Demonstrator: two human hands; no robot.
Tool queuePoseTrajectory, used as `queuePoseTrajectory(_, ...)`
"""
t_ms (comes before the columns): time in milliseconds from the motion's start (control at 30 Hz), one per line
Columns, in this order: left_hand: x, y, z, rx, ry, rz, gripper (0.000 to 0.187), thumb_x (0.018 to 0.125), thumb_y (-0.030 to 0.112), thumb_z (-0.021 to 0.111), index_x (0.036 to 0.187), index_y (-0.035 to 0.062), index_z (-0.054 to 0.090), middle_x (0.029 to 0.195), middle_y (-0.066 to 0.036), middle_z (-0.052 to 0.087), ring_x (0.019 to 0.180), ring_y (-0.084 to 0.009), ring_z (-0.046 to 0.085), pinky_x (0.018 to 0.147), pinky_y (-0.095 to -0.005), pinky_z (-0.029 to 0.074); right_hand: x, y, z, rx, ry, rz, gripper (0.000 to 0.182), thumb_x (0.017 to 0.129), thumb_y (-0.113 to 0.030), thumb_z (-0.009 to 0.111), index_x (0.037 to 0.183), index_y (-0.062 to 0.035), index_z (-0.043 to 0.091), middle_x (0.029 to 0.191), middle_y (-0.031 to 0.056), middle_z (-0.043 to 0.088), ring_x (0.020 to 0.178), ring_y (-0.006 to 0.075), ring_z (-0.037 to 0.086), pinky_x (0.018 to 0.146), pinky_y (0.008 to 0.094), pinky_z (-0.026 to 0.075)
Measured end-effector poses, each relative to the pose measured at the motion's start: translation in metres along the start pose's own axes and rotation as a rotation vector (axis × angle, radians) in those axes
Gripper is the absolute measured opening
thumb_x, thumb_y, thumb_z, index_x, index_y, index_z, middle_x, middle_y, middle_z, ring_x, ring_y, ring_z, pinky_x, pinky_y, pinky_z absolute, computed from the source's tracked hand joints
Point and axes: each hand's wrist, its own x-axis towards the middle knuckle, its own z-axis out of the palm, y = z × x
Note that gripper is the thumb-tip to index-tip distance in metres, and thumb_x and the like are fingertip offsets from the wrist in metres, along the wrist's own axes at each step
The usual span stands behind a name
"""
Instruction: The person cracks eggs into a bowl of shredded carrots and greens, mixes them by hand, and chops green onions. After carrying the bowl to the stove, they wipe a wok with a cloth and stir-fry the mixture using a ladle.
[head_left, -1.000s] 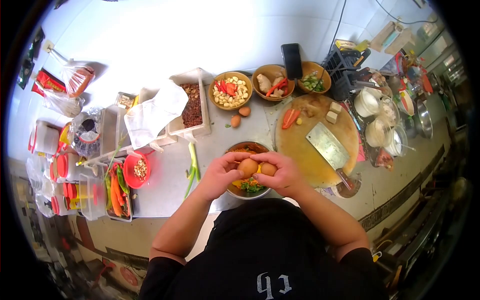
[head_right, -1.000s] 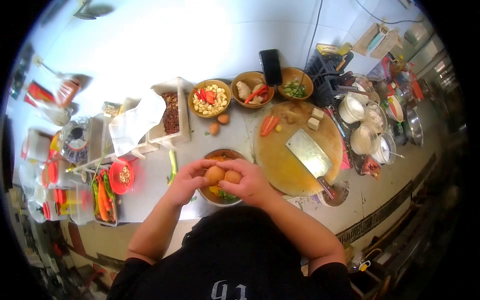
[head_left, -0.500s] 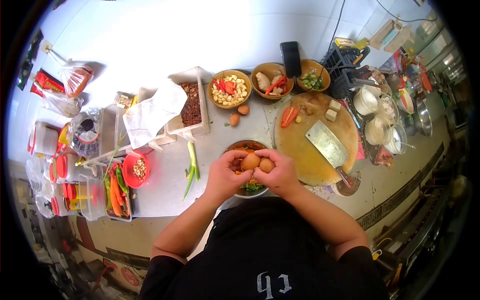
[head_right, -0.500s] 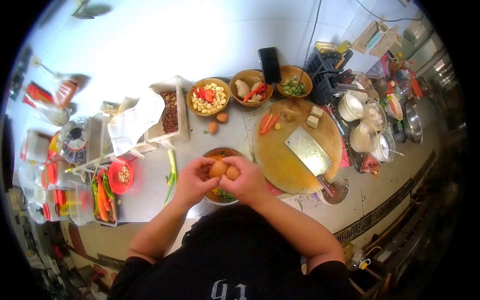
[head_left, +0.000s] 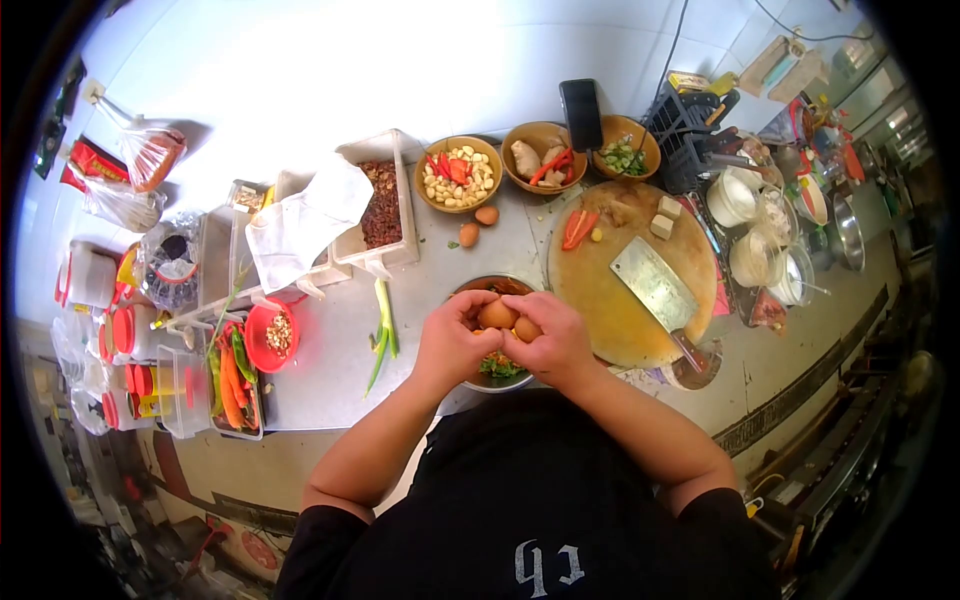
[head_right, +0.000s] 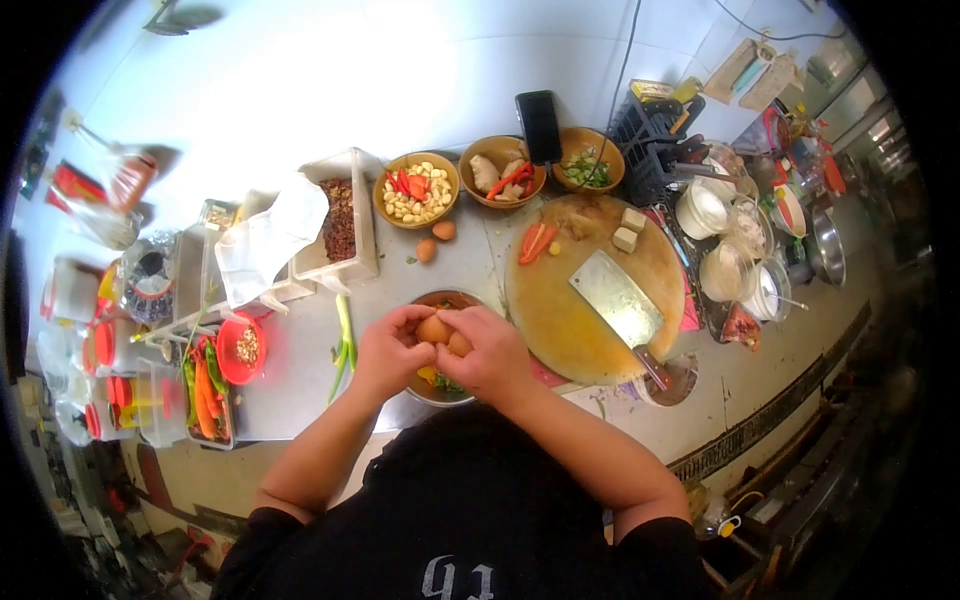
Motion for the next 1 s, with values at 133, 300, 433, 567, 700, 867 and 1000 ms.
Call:
queuePoseTrajectory(133, -0.001, 0.007, 0.0, 0.104, 0.009, -0.025, 0.042, 0.072, -0.007, 0.062, 0.113, -0.0084, 0.057, 0.106, -0.013, 0.064, 0.097, -0.0163, 0.062, 0.085, -0.0271, 0.051, -0.001, 0.003, -0.002, 0.004, -0.023, 0.048, 0.036, 0.07, -0.02, 0.074, 0.102, -0.0035, 0.066, 0.091, 0.0142, 0.065, 0.083, 0.0331, 0.063, 0.072, 0.0379, 0.053)
queuePoseTrajectory(300, -0.002, 0.012, -0.01, 0.215, -0.031, 0.05, 0.041, 0.072, -0.003, 0.064, 0.113, -0.0054, 0.06, 0.107, -0.011, 0.065, 0.096, -0.0158, 0.063, 0.085, -0.0269, 0.051, 0.001, 0.015, -0.01, 0.149, -0.082, 0.136, 0.036, 0.07, -0.017, 0.071, 0.104, -0.004, 0.066, 0.096, 0.0152, 0.065, 0.088, 0.0328, 0.063, 0.077, 0.0379, 0.053)
queuePoseTrajectory(433, -0.01, 0.037, -0.019, 0.613, -0.077, 0.368, 0.045, 0.069, 0.001, 0.068, 0.114, 0.0034, 0.063, 0.11, -0.01, 0.066, 0.099, -0.0252, 0.064, 0.089, -0.0324, 0.05, 0.011, 0.019, -0.022, 0.154, -0.178, 0.002, 0.037, 0.066, -0.009, 0.073, 0.102, -0.0032, 0.067, 0.093, 0.0127, 0.066, 0.084, 0.0302, 0.065, 0.075, 0.0349, 0.053)
queuePoseTrajectory(567, -0.01, 0.046, -0.027, 0.781, -0.112, 0.58, 0.048, 0.066, 0.003, 0.07, 0.113, 0.0079, 0.063, 0.115, -0.009, 0.064, 0.106, -0.0306, 0.059, 0.092, -0.037, 0.049, 0.018, 0.012, -0.029, 0.061, -0.221, -0.173, 0.033, 0.066, -0.007, 0.072, 0.099, -0.0056, 0.067, 0.094, 0.0104, 0.066, 0.083, 0.028, 0.065, 0.074, 0.0345, 0.054)
queuePoseTrajectory(700, -0.012, 0.053, -0.03, 0.895, -0.146, 0.661, 0.049, 0.064, 0.002, 0.071, 0.112, 0.0075, 0.063, 0.119, -0.008, 0.062, 0.109, -0.0294, 0.058, 0.092, -0.0384, 0.049, 0.023, 0.004, -0.034, 0.003, -0.195, -0.263, 0.034, 0.066, -0.006, 0.072, 0.099, -0.0064, 0.067, 0.094, 0.0089, 0.066, 0.083, 0.0265, 0.066, 0.072, 0.0343, 0.054)
queuePoseTrajectory(867, -0.014, 0.057, -0.032, 0.919, -0.136, 0.726, 0.05, 0.062, 0.001, 0.07, 0.111, 0.0071, 0.063, 0.117, -0.009, 0.062, 0.108, -0.0299, 0.058, 0.091, -0.0384, 0.05, 0.025, -0.003, -0.039, -0.042, -0.212, -0.294, 0.034, 0.065, -0.006, 0.073, 0.098, -0.0066, 0.067, 0.094, 0.0085, 0.066, 0.082, 0.0263, 0.066, 0.071, 0.0343, 0.054)
queuePoseTrajectory(1000, -0.014, 0.057, -0.034, 0.901, -0.094, 0.733, 0.049, 0.062, 0.0, 0.069, 0.11, 0.0063, 0.063, 0.116, -0.01, 0.063, 0.105, -0.0308, 0.059, 0.089, -0.0385, 0.051, 0.023, 0.0, -0.04, -0.029, -0.203, -0.259, 0.034, 0.066, -0.008, 0.071, 0.1, -0.0096, 0.066, 0.092, 0.0078, 0.065, 0.083, 0.027, 0.065, 0.07, 0.0356, 0.054)
